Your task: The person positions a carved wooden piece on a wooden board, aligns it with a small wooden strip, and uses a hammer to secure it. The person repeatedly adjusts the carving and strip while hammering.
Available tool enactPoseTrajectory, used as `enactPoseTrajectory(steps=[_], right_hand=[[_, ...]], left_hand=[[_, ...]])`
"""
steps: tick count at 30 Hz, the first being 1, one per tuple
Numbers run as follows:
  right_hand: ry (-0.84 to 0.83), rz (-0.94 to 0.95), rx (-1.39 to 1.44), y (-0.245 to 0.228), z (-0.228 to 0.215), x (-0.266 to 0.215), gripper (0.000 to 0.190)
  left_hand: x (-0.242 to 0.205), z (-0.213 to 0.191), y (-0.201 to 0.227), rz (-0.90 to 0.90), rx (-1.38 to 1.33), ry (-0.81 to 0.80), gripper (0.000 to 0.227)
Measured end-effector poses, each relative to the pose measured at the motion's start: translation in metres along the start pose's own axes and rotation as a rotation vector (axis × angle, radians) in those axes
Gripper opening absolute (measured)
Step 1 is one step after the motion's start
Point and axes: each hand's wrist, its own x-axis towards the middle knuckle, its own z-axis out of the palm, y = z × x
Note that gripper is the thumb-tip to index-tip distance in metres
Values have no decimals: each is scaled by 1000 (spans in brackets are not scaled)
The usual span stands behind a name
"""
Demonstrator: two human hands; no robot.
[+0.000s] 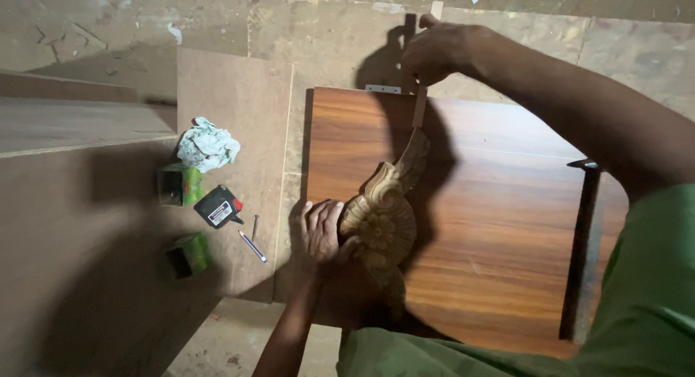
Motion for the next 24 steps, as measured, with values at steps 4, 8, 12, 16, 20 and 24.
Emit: enactPoseTrajectory(steps=[4, 8, 12, 16, 20, 24], right_hand=[[-10, 2, -27, -2, -4, 0, 15], [-15, 3, -39, -3, -5, 2, 17], [-28, 19, -42, -4, -5, 2, 24], [-1, 26, 88, -6, -4, 2, 25], [-69, 62, 21, -5, -5, 0, 24], [-48, 71, 61, -7, -4, -3, 25]], left_hand=[[2, -4, 1, 13, 5, 21, 74], [1, -4, 0, 28, 5, 16, 73], [2, -4, 0, 29, 9, 30, 74], [0, -4, -1, 23, 13, 25, 75], [-3, 1, -3, 5, -16, 19, 76], [-7, 6, -3, -7, -35, 48, 76]])
